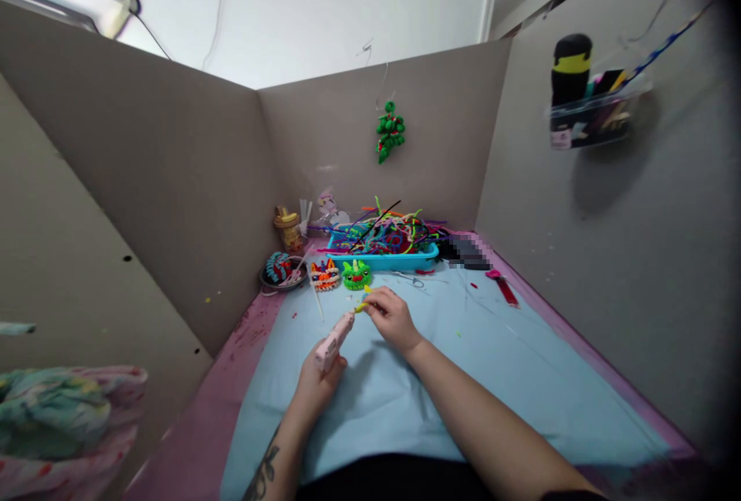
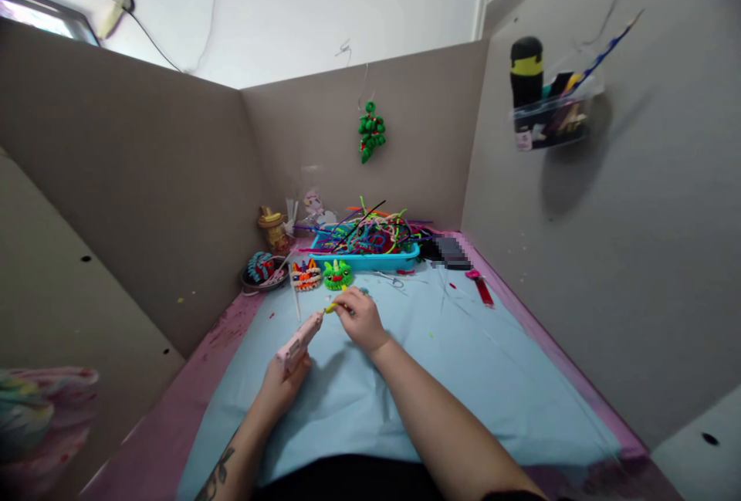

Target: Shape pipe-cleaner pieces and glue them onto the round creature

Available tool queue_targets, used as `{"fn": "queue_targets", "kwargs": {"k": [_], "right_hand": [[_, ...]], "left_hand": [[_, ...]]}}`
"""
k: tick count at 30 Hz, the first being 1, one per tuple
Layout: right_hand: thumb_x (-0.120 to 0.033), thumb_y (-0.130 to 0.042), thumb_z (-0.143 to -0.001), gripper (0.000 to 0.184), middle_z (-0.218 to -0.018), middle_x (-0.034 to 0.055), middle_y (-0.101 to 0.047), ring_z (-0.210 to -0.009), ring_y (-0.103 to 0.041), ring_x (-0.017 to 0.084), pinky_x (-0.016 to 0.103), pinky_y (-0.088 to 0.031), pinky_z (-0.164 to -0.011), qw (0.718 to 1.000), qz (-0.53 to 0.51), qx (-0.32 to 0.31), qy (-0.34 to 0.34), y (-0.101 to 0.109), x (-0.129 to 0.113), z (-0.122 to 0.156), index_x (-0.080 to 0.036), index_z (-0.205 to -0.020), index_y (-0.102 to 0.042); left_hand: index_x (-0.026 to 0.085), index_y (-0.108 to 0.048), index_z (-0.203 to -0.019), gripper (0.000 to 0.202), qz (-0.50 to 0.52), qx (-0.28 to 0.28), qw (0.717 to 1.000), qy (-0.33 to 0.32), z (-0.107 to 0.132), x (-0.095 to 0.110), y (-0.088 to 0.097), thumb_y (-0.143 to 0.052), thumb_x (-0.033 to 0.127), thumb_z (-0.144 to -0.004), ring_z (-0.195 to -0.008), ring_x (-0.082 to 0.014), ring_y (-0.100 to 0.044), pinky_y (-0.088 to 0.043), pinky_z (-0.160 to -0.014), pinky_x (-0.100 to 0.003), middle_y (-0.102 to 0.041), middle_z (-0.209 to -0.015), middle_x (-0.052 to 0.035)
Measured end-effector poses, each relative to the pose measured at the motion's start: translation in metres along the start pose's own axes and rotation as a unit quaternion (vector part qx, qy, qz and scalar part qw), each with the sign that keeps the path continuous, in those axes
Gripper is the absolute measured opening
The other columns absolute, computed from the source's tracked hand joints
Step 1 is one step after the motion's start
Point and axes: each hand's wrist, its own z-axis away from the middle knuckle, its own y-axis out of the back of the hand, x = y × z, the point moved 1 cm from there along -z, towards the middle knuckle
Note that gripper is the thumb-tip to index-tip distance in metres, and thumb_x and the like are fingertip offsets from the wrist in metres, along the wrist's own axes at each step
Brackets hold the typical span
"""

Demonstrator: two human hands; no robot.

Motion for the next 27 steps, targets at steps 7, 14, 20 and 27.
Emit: {"fn": "queue_targets", "kwargs": {"k": [7,14,20,27], "right_hand": [[-0.017,-0.055,-0.08,0.011,-0.077,0.0052,-0.062,-0.073,-0.058,0.018,0.03,-0.047,-0.067,1.0,0.0,0.003,-0.003,0.0012,-0.0019,-0.0012,-0.021,-0.078,-0.066],[-0.018,-0.056,-0.081,0.01,-0.076,0.0048,-0.06,-0.07,-0.057,0.017,0.029,-0.047,-0.065,1.0,-0.004,0.008,-0.007,0.0025,-0.0034,-0.002,-0.021,-0.078,-0.065],[-0.018,-0.056,-0.081,0.01,-0.077,0.0043,-0.06,-0.07,-0.056,0.016,0.029,-0.046,-0.066,1.0,-0.017,0.012,-0.017,0.0017,-0.0011,-0.0012,-0.021,-0.079,-0.066],[-0.021,-0.059,-0.079,0.008,-0.076,0.0045,-0.059,-0.07,-0.055,0.017,0.03,-0.045,-0.066,0.997,-0.056,0.022,-0.05,0.0015,-0.0006,-0.0009,-0.021,-0.078,-0.067]], "left_hand": [[0.019,-0.039,-0.137,0.053,-0.003,0.001,1.0,0.004,-0.0001,0.0005,-0.0007,-0.045,0.028,-0.086,-0.133,-0.0236,-0.034,-0.022,-0.112,-0.039,-0.039,-0.144,-0.007],[0.018,-0.039,-0.138,0.052,0.003,-0.001,1.0,-0.003,-0.0001,-0.0004,-0.0006,-0.044,0.028,-0.086,-0.133,-0.0238,-0.033,-0.023,-0.112,-0.039,-0.037,-0.145,-0.0078],[0.019,-0.038,-0.138,0.053,-0.003,-0.005,1.0,-0.001,-0.0004,-0.0002,-0.001,-0.044,0.026,-0.086,-0.133,-0.0234,-0.032,-0.022,-0.112,-0.039,-0.036,-0.145,-0.0069],[0.019,-0.039,-0.137,0.052,0.002,-0.006,1.0,-0.003,-0.0012,-0.0018,-0.001,-0.045,0.027,-0.086,-0.133,-0.0241,-0.033,-0.023,-0.112,-0.039,-0.037,-0.145,-0.0071]]}}
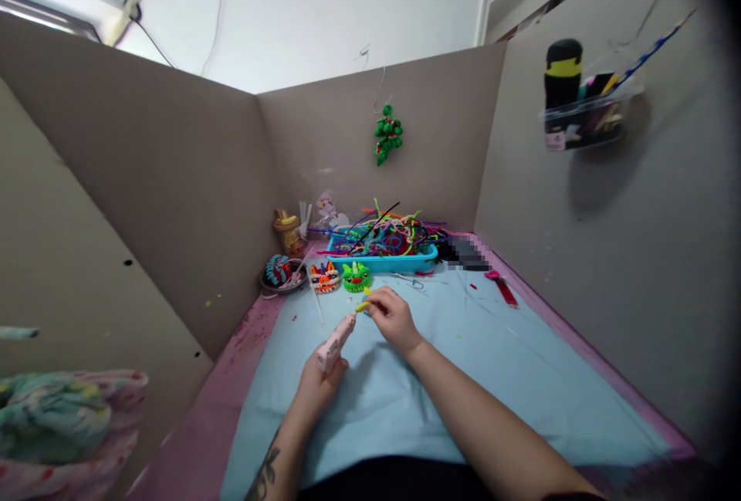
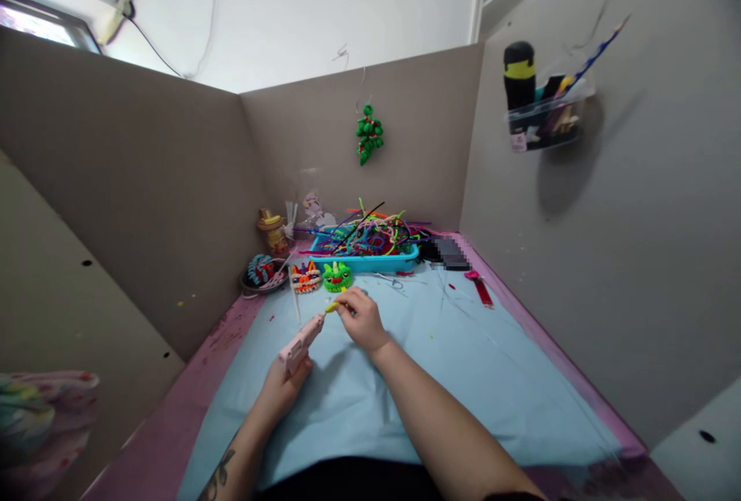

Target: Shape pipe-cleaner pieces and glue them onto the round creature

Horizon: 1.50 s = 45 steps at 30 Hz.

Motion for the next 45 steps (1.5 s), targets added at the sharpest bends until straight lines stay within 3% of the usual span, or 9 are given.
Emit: {"fn": "queue_targets", "kwargs": {"k": [7,11,15,19,25,28,33,37,45], "right_hand": [[-0.031,-0.062,-0.076,0.013,-0.074,0.0034,-0.059,-0.067,-0.053,0.015,0.027,-0.043,-0.061,0.992,-0.085,0.028,-0.089,-0.003,0.004,-0.001,-0.019,-0.073,-0.066],[-0.042,-0.059,-0.077,0.025,-0.054,-0.0031,-0.049,-0.044,-0.04,0.009,0.022,-0.032,-0.042,0.972,-0.16,0.046,-0.167,-0.005,0.018,-0.003,-0.017,-0.075,-0.06],[-0.049,-0.062,-0.072,0.033,-0.048,-0.0066,-0.041,-0.04,-0.03,0.006,0.02,-0.025,-0.039,0.951,-0.214,0.063,-0.215,-0.004,0.027,-0.006,-0.016,-0.075,-0.057],[-0.048,-0.067,-0.067,0.034,-0.05,-0.0059,-0.044,-0.042,-0.031,0.006,0.02,-0.024,-0.04,0.939,-0.243,0.058,-0.238,-0.003,0.023,-0.006,-0.016,-0.074,-0.059],[-0.042,-0.071,-0.064,0.029,-0.052,-0.0047,-0.048,-0.045,-0.033,0.006,0.02,-0.025,-0.042,0.933,-0.259,0.035,-0.247,-0.006,0.015,-0.005,-0.016,-0.07,-0.061],[-0.04,-0.071,-0.064,0.027,-0.052,-0.0049,-0.049,-0.045,-0.033,0.007,0.021,-0.025,-0.043,0.93,-0.264,0.021,-0.255,-0.009,0.016,-0.003,-0.016,-0.07,-0.062],[-0.042,-0.068,-0.064,0.027,-0.047,-0.0069,-0.043,-0.041,-0.032,0.007,0.021,-0.023,-0.041,0.922,-0.269,-0.011,-0.279,-0.018,0.018,0.002,-0.017,-0.071,-0.06],[-0.041,-0.068,-0.065,0.025,-0.047,-0.0071,-0.042,-0.041,-0.032,0.007,0.021,-0.023,-0.041,0.922,-0.263,-0.026,-0.282,-0.022,0.018,0.005,-0.018,-0.069,-0.059],[-0.041,-0.068,-0.065,0.025,-0.048,-0.0071,-0.041,-0.041,-0.031,0.007,0.022,-0.022,-0.041,0.925,-0.246,-0.047,-0.287,-0.032,0.021,0.013,-0.017,-0.07,-0.059]], "left_hand": [[0.022,-0.037,-0.138,0.053,-0.008,-0.012,1.0,0.014,0.0,-0.002,-0.003,-0.044,0.025,-0.086,-0.133,-0.0235,-0.032,-0.022,-0.112,-0.04,-0.037,-0.145,-0.0054],[0.022,-0.038,-0.138,0.052,-0.025,-0.009,1.0,0.014,0.0,-0.006,0.002,-0.043,0.029,-0.086,-0.132,-0.0252,-0.035,-0.033,-0.106,-0.041,-0.037,-0.145,-0.0062],[0.017,-0.041,-0.134,0.052,-0.112,0.055,0.989,0.074,0.004,-0.03,0.035,-0.04,0.035,-0.085,-0.126,-0.026,-0.043,-0.036,-0.103,-0.041,-0.045,-0.139,-0.0109],[0.015,-0.044,-0.128,0.053,-0.276,0.092,0.938,0.187,0.013,-0.056,0.087,-0.047,0.034,-0.078,-0.119,-0.0256,-0.05,-0.04,-0.099,-0.039,-0.053,-0.13,-0.013],[0.016,-0.061,-0.102,0.035,-0.345,0.166,0.889,0.251,0.019,-0.052,0.127,-0.055,0.025,-0.069,-0.107,-0.0385,-0.053,-0.034,-0.093,-0.059,-0.064,-0.103,-0.0176],[0.012,-0.061,-0.102,0.036,-0.347,0.209,0.887,0.224,0.01,-0.033,0.11,-0.057,0.026,-0.069,-0.108,-0.0413,-0.05,-0.029,-0.093,-0.063,-0.061,-0.103,-0.0209],[0.019,-0.068,-0.082,0.022,-0.229,0.176,0.95,0.118,-0.02,-0.008,0.042,-0.059,0.037,-0.074,-0.08,-0.0217,-0.063,-0.05,-0.074,-0.033,-0.067,-0.084,-0.0071],[0.018,-0.068,-0.084,0.021,-0.156,0.211,0.961,0.091,-0.034,-0.008,-0.001,-0.061,0.036,-0.074,-0.071,-0.0164,-0.064,-0.052,-0.062,-0.026,-0.068,-0.08,-0.0048],[0.017,-0.067,-0.078,0.017,-0.113,0.283,0.95,0.071,-0.023,-0.017,-0.02,-0.06,0.032,-0.077,-0.067,-0.0152,-0.063,-0.051,-0.061,-0.025,-0.068,-0.075,-0.0043]]}}
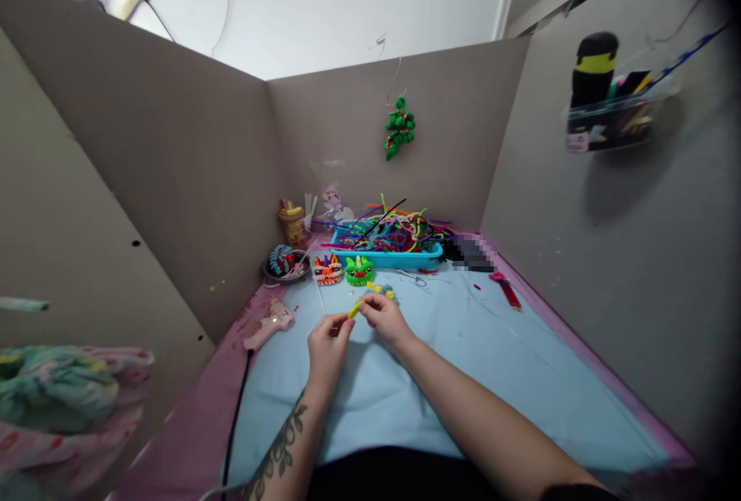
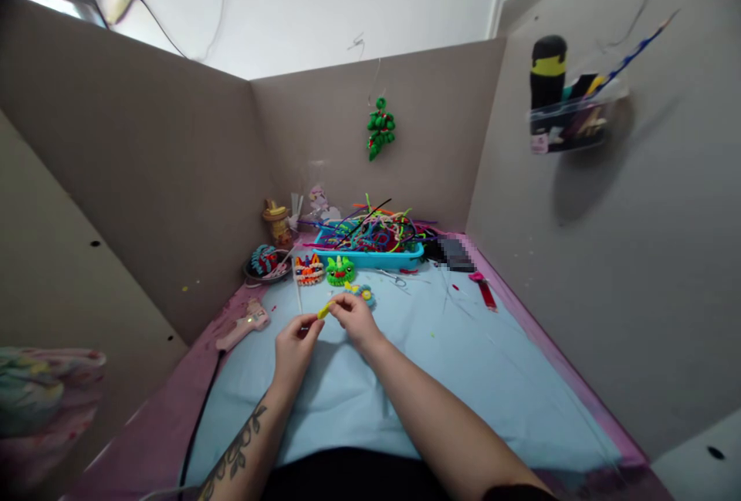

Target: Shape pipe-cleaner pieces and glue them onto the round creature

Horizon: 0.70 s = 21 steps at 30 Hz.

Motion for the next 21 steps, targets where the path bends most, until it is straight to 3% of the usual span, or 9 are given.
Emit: {"fn": "queue_targets", "kwargs": {"k": [21], "right_hand": [[-0.039,-0.068,-0.066,0.024,-0.05,-0.0061,-0.042,-0.047,-0.033,0.008,0.022,-0.025,-0.045,0.999,0.031,-0.011,0.005,-0.0029,-0.0029,0.0045,-0.017,-0.064,-0.059]], "left_hand": [[0.018,-0.063,-0.07,0.014,-0.017,0.019,0.999,-0.043,0.0019,0.0044,0.0043,-0.058,0.029,-0.078,-0.06,-0.0128,-0.056,-0.045,-0.058,-0.024,-0.062,-0.066,-0.0012]]}}
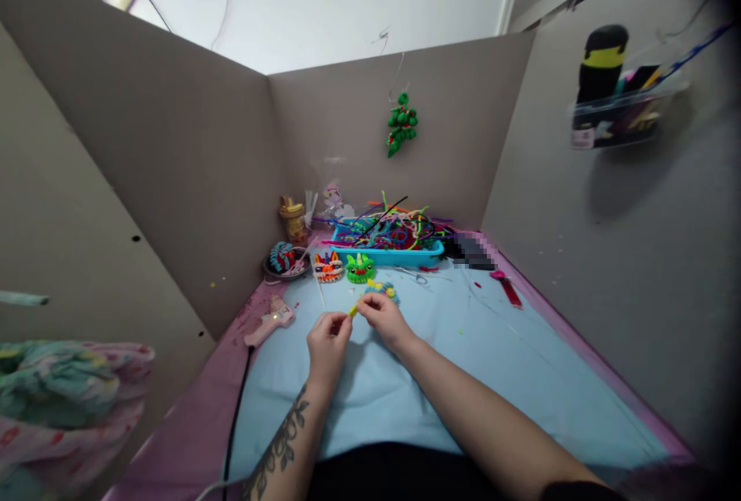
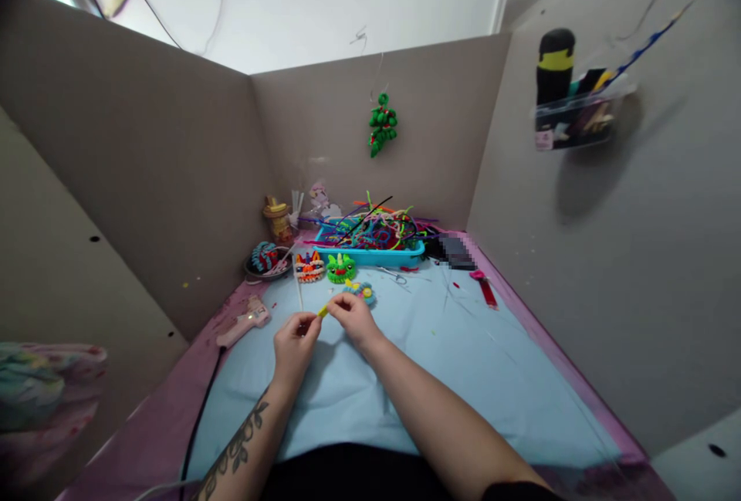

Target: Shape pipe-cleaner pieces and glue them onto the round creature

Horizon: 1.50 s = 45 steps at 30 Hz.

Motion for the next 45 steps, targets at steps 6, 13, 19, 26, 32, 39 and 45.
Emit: {"fn": "queue_targets", "kwargs": {"k": [6,13,19,26,32,39,45], "right_hand": [[-0.04,-0.068,-0.065,0.025,-0.048,-0.0067,-0.041,-0.046,-0.033,0.008,0.022,-0.024,-0.044,1.0,0.002,0.004,-0.001,0.0,0.0,0.0,-0.017,-0.063,-0.057],[-0.039,-0.068,-0.066,0.024,-0.05,-0.006,-0.042,-0.046,-0.033,0.008,0.022,-0.024,-0.043,1.0,0.005,0.01,0.007,0.0,-0.002,0.0,-0.017,-0.064,-0.058],[-0.042,-0.068,-0.066,0.026,-0.048,-0.0059,-0.042,-0.046,-0.033,0.008,0.022,-0.023,-0.043,1.0,0.006,0.022,0.008,0.001,-0.002,0.0,-0.017,-0.064,-0.059],[-0.042,-0.067,-0.066,0.026,-0.047,-0.0069,-0.04,-0.043,-0.03,0.007,0.022,-0.021,-0.043,0.999,0.0,0.037,-0.002,0.004,0.0,-0.001,-0.017,-0.064,-0.058],[-0.042,-0.068,-0.065,0.026,-0.046,-0.0071,-0.04,-0.042,-0.031,0.007,0.022,-0.022,-0.043,0.999,-0.003,0.046,-0.007,0.003,-0.001,0.0,-0.018,-0.064,-0.059],[-0.041,-0.068,-0.066,0.025,-0.046,-0.007,-0.04,-0.042,-0.03,0.007,0.022,-0.022,-0.043,0.999,-0.001,0.037,-0.005,0.003,-0.002,0.0,-0.018,-0.063,-0.059],[-0.036,-0.068,-0.066,0.021,-0.049,-0.006,-0.043,-0.045,-0.034,0.008,0.022,-0.025,-0.044,1.0,0.004,0.026,0.006,0.002,-0.004,0.0,-0.017,-0.064,-0.06]], "left_hand": [[0.018,-0.063,-0.069,0.014,0.006,0.001,1.0,0.0,0.001,0.002,0.001,-0.058,0.028,-0.078,-0.059,-0.0127,-0.056,-0.046,-0.058,-0.024,-0.062,-0.065,-0.0011],[0.017,-0.065,-0.076,0.017,0.032,-0.005,0.999,0.032,-0.002,-0.003,-0.002,-0.057,0.032,-0.079,-0.065,-0.0144,-0.06,-0.048,-0.053,-0.022,-0.065,-0.071,-0.0041],[0.016,-0.065,-0.08,0.018,0.061,-0.009,0.997,0.053,-0.001,-0.002,-0.002,-0.06,0.033,-0.076,-0.066,-0.0144,-0.061,-0.047,-0.05,-0.021,-0.064,-0.074,-0.0046],[0.015,-0.059,-0.097,0.026,0.073,0.055,0.993,0.078,-0.001,-0.008,0.002,-0.047,0.035,-0.085,-0.067,-0.0136,-0.06,-0.048,-0.053,-0.022,-0.061,-0.078,-0.0049],[0.017,-0.067,-0.082,0.024,0.045,0.056,0.995,0.064,-0.004,-0.008,0.008,-0.054,0.036,-0.08,-0.079,-0.0185,-0.059,-0.047,-0.06,-0.026,-0.064,-0.082,-0.0071],[0.017,-0.063,-0.064,0.024,0.031,0.032,0.998,0.051,-0.005,-0.001,0.006,-0.059,0.037,-0.077,-0.067,-0.0162,-0.057,-0.043,-0.054,-0.024,-0.06,-0.066,-0.003],[0.017,-0.067,-0.074,0.022,0.037,-0.011,0.998,0.044,-0.005,-0.001,0.004,-0.056,0.035,-0.079,-0.072,-0.0167,-0.06,-0.044,-0.05,-0.021,-0.064,-0.076,-0.0054]]}}
